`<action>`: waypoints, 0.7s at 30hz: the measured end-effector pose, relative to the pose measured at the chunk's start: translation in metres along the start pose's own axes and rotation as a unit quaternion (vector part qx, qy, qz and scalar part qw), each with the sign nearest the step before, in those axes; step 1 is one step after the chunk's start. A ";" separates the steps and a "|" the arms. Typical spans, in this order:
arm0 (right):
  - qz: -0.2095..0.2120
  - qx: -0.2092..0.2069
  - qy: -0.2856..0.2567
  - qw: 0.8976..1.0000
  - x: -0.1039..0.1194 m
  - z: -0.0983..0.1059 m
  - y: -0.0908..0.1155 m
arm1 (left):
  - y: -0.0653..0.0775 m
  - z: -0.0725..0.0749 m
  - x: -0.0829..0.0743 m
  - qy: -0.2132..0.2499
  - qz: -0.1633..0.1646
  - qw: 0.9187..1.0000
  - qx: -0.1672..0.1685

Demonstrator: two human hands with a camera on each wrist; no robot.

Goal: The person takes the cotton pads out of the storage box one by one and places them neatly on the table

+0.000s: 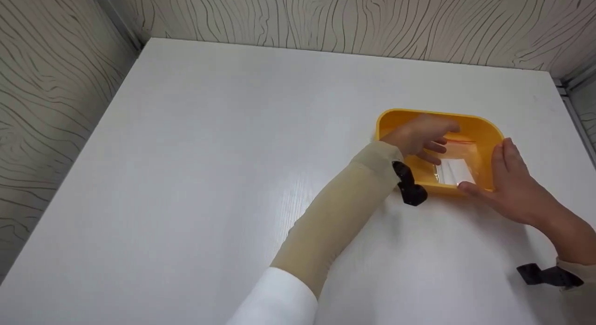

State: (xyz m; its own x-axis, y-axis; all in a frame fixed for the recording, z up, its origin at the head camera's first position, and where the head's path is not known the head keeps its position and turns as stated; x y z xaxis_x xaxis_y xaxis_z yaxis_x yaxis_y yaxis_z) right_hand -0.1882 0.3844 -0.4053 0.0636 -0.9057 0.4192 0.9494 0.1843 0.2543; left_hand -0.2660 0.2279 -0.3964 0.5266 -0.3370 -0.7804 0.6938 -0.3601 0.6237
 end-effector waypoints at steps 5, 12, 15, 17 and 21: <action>-0.010 -0.002 0.013 1.000 -0.001 -0.002 -0.001 | -0.004 -0.002 0.009 -0.009 0.037 0.999 -0.019; -0.006 -0.001 0.012 1.000 0.000 -0.002 -0.002 | -0.012 -0.005 0.016 -0.026 0.074 0.996 -0.040; -0.004 0.003 0.010 1.000 0.000 -0.001 -0.001 | -0.013 -0.006 0.018 -0.030 0.079 0.995 -0.048; -0.003 0.003 0.009 1.000 0.000 -0.002 -0.001 | -0.012 -0.005 0.020 -0.034 0.081 0.995 -0.050; -0.002 -0.001 0.012 1.000 0.000 -0.002 0.000 | -0.011 -0.003 0.021 -0.038 0.085 0.994 -0.051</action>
State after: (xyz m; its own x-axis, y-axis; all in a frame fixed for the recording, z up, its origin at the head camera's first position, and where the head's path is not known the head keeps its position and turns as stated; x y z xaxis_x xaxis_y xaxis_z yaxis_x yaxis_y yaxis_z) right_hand -0.1879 0.3838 -0.4074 0.0681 -0.9155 0.3964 0.9500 0.1809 0.2545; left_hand -0.2616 0.2273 -0.4198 0.6054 -0.4511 -0.6558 0.6459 -0.2031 0.7359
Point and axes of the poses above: each hand's wrist, its own y-axis away from the middle knuckle, its own z-axis out of the back of the hand, x = y × z, the point moved 9 cm from there along -y, towards the middle knuckle, and after that the axes turned 3 degrees about -y, right-handed, at the moved point
